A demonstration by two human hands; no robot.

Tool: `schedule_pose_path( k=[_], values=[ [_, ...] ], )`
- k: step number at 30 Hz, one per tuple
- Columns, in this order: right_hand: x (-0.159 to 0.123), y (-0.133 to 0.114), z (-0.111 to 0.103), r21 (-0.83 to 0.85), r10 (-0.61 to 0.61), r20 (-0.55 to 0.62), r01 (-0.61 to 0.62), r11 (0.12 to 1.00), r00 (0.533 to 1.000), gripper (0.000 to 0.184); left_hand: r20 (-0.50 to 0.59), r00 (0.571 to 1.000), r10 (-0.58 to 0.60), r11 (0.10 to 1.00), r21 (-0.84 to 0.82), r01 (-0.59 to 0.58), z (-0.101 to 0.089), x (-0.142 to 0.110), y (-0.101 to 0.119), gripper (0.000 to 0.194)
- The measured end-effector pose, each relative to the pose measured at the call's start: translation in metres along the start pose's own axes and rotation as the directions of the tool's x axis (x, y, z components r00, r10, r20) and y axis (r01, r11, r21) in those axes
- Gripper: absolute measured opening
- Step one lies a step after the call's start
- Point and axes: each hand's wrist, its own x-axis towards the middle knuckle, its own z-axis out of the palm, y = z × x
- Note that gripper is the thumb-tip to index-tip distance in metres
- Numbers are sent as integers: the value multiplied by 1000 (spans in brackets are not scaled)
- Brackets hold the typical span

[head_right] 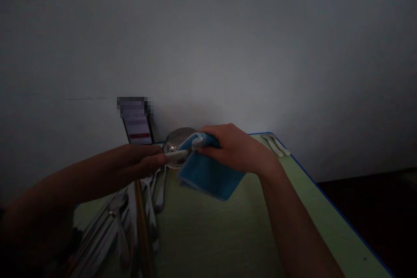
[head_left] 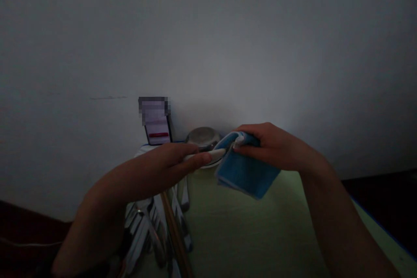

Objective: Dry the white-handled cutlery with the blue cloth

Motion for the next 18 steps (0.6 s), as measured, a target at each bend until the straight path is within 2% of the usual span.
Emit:
schedule_pose_path(
  k=[5, 13, 18],
  values=[
    [0, -2, 1, -36, 21, 5, -21, 999, 1000, 17, 56, 998, -9, 999, -35, 11, 1, 3, 3, 37],
    [-2, -1, 0, 7, -40, 77, 40, 999, 996, 16, 92, 996, -24, 1000, 20, 22, 2, 2, -6, 40],
    [-3, 0, 4, 12, -55, 69, 54, 998, 996, 15, 117, 991, -59, 998, 12, 58, 1, 2, -7, 39]
  ],
)
